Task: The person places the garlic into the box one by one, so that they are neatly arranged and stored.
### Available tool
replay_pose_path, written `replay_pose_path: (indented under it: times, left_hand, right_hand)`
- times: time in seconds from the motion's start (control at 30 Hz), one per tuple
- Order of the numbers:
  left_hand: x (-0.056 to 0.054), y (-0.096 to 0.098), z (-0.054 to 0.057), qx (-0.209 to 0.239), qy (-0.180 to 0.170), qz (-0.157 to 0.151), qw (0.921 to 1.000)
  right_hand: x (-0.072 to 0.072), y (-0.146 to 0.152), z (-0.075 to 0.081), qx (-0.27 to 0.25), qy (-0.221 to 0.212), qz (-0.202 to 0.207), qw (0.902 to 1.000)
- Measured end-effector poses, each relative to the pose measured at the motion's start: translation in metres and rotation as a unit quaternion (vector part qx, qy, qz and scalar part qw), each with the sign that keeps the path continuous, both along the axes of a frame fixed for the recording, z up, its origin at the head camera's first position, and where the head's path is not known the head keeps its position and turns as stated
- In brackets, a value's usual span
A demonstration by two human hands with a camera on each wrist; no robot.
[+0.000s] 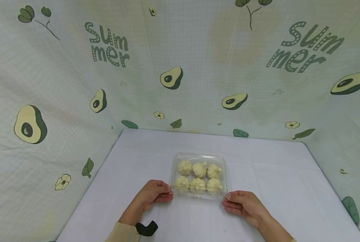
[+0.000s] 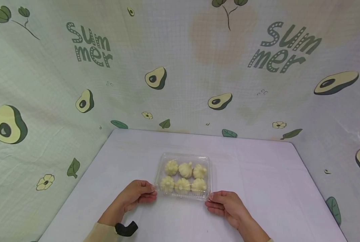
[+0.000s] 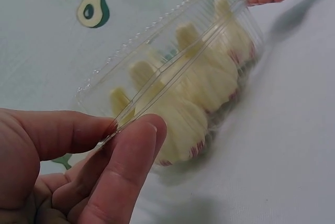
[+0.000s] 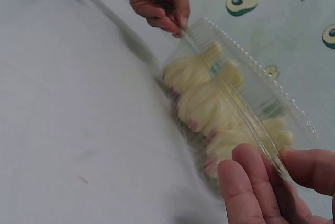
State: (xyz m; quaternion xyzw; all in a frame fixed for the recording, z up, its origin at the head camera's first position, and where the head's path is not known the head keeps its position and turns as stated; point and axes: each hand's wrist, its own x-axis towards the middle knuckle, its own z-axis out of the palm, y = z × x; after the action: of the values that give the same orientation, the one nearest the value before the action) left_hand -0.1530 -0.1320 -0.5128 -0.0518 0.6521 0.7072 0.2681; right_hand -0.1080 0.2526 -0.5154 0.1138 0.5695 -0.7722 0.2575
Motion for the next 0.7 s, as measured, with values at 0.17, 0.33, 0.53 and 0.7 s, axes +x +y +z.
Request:
replay_pose_path:
  times: [0.17,0.33,0.53,0.7]
  left_hand:
    - [0.0005,0.0002,-0.0006,0.009,-0.003,0.002,1.0]
    - [0.0013,-0.0001,-0.0012,0.024,-0.005,0.006,0.9997]
    - [0.0009,-0.0001,-0.0022,0.031,-0.004,0.01,0.9995]
    - [-0.0001,-0.003,-0.0037,0.034,-0.004,0.002,0.9994]
  right_hand:
    - [-0.0006,-0.0012,-0.001,-0.007,0.001,-0.003,1.0]
    - [-0.0013,-0.003,-0.0007,-0.005,0.005,-0.007,0.9999]
    - [-0.0018,-0.0034,-0.001,-0.007,0.002,-0.008,0.9999]
    - [-0.0021,-0.0027,-0.0016,-0.012,-0.004,-0.003,0.9999]
